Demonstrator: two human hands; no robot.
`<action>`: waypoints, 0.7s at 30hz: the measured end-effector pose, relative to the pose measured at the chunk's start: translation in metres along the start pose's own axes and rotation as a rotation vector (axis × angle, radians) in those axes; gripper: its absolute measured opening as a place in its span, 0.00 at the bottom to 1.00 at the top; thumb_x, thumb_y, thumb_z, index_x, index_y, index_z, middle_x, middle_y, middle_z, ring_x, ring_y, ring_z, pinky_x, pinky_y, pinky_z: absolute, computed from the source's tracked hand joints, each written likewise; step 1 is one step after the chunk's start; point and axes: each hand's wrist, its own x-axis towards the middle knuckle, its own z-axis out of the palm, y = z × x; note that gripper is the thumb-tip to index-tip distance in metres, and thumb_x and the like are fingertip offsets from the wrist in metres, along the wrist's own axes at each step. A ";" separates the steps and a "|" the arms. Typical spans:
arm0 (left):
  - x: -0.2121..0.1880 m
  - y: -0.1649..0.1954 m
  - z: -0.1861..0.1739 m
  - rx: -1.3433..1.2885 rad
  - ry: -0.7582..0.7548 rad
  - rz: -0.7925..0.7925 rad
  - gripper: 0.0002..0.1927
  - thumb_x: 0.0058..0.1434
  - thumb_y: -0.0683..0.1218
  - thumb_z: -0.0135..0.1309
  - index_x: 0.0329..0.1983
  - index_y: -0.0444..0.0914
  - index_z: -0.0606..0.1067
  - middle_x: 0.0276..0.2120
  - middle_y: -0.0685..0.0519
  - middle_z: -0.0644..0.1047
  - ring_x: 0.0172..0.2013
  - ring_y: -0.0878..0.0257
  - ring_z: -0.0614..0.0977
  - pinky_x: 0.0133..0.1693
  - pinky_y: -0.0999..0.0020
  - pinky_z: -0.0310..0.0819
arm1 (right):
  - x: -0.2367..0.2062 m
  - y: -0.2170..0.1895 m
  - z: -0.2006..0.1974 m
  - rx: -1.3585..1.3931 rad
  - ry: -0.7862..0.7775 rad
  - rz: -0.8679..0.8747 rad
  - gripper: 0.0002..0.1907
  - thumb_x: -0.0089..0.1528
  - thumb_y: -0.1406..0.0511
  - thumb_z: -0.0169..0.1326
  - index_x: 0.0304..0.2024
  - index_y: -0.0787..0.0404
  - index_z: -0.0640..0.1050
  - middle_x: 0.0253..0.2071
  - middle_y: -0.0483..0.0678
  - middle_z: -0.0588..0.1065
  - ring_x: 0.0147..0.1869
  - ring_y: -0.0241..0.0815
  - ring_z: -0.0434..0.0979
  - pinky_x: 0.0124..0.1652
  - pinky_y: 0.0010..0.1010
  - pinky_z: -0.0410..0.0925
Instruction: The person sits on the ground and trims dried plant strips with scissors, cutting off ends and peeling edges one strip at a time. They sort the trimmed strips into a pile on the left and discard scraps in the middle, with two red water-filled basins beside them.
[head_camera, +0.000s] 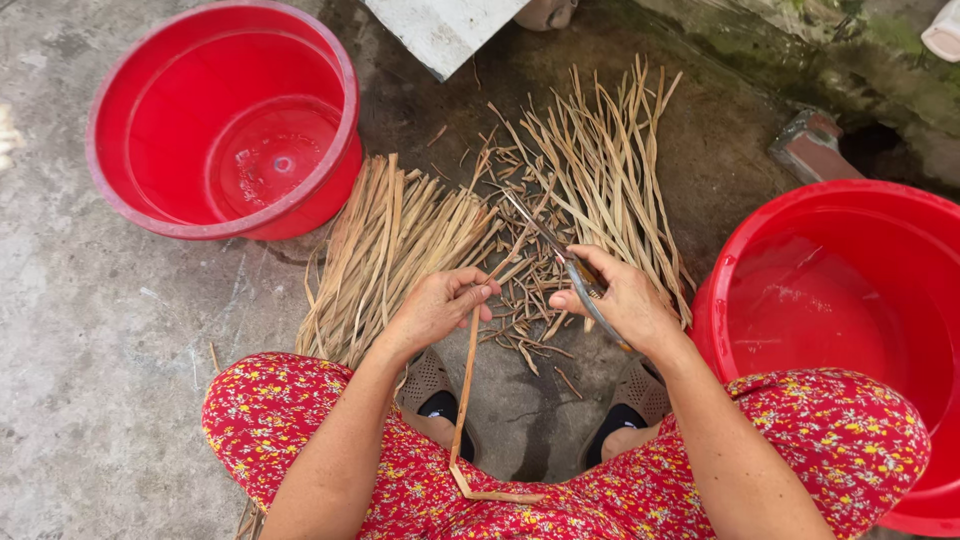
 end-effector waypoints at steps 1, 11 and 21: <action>-0.001 0.001 -0.001 0.022 -0.004 -0.029 0.13 0.70 0.48 0.49 0.49 0.39 0.81 0.26 0.58 0.81 0.26 0.74 0.75 0.29 0.78 0.70 | 0.000 -0.001 0.002 0.090 -0.019 0.008 0.35 0.52 0.57 0.72 0.60 0.59 0.76 0.36 0.46 0.80 0.37 0.31 0.76 0.37 0.23 0.68; 0.007 -0.016 -0.024 -0.183 0.215 0.157 0.11 0.72 0.46 0.48 0.48 0.37 0.78 0.32 0.55 0.82 0.31 0.74 0.82 0.30 0.78 0.73 | 0.007 0.018 0.041 0.567 -0.046 0.156 0.30 0.53 0.61 0.68 0.56 0.57 0.73 0.38 0.43 0.80 0.34 0.32 0.75 0.29 0.24 0.65; 0.004 -0.010 -0.050 -0.748 0.393 0.395 0.13 0.76 0.47 0.49 0.57 0.33 0.73 0.39 0.45 0.83 0.30 0.70 0.81 0.33 0.78 0.76 | -0.006 0.017 0.099 0.530 -0.171 0.023 0.28 0.54 0.65 0.71 0.55 0.58 0.74 0.37 0.47 0.81 0.39 0.32 0.76 0.38 0.25 0.68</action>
